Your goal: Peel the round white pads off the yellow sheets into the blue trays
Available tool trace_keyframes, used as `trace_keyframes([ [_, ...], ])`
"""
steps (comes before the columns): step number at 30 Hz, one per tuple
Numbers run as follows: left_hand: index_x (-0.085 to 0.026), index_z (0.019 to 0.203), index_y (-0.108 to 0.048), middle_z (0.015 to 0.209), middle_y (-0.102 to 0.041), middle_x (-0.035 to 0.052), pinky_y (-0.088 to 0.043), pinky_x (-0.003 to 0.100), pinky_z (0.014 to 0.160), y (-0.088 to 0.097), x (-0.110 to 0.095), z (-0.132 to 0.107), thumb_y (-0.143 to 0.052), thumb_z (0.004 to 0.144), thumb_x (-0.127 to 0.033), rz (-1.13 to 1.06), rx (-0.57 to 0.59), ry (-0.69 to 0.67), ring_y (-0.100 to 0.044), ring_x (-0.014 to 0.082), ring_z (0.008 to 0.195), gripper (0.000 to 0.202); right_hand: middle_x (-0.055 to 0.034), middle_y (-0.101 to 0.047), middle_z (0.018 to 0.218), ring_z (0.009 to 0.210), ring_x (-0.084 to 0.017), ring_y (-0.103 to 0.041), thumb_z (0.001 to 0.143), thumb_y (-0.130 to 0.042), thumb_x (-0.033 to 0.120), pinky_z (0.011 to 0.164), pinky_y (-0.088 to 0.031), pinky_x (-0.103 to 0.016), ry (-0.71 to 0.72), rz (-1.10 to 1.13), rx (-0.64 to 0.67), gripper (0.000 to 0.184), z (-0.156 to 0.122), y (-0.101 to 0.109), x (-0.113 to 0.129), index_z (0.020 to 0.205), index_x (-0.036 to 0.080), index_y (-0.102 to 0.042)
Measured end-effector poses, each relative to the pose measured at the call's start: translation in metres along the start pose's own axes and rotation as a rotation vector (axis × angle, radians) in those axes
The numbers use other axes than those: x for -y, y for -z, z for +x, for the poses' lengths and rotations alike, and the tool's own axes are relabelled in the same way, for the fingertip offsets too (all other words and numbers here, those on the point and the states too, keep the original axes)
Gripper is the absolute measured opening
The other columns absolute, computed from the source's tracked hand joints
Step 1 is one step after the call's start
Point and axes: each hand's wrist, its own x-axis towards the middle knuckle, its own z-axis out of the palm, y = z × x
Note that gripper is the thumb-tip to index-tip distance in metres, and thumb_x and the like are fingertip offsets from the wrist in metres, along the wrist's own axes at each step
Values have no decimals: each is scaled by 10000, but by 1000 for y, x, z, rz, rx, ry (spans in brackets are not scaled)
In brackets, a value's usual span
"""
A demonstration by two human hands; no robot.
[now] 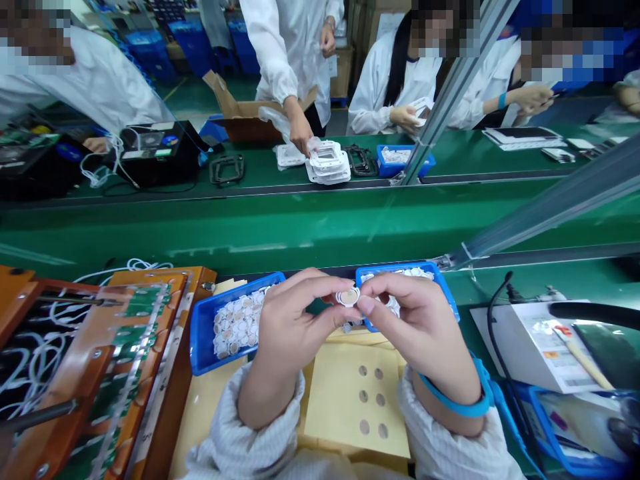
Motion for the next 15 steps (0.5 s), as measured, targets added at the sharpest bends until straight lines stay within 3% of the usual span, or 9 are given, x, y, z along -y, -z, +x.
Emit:
trace_keyframes([
  [8, -245, 1079, -798, 901, -784, 18, -568, 224, 670, 2, 2, -1, -916, 845, -313, -152, 28, 60, -704, 135, 715, 271, 40, -720, 718, 646, -120, -633, 964, -673, 171, 631, -475, -236, 43, -72, -29, 143, -1, -1, -1, 844, 217, -734],
  [13, -214, 1039, -806, 889, -768, 40, -570, 241, 692, 2, -5, -4, -762, 971, -248, -192, 41, 254, -711, 151, 759, 87, 43, -693, 684, 610, -127, -638, 976, -652, 190, 596, -476, -237, 101, -172, -6, 166, -2, -1, -1, 821, 229, -696],
  [15, -194, 998, -815, 853, -763, 41, -562, 234, 679, 0, -6, -5, -769, 956, -245, -164, 10, 320, -716, 154, 762, 80, 26, -726, 729, 616, -146, -665, 988, -643, 206, 595, -492, -255, 153, -264, -6, 146, -5, 0, -5, 858, 244, -698],
])
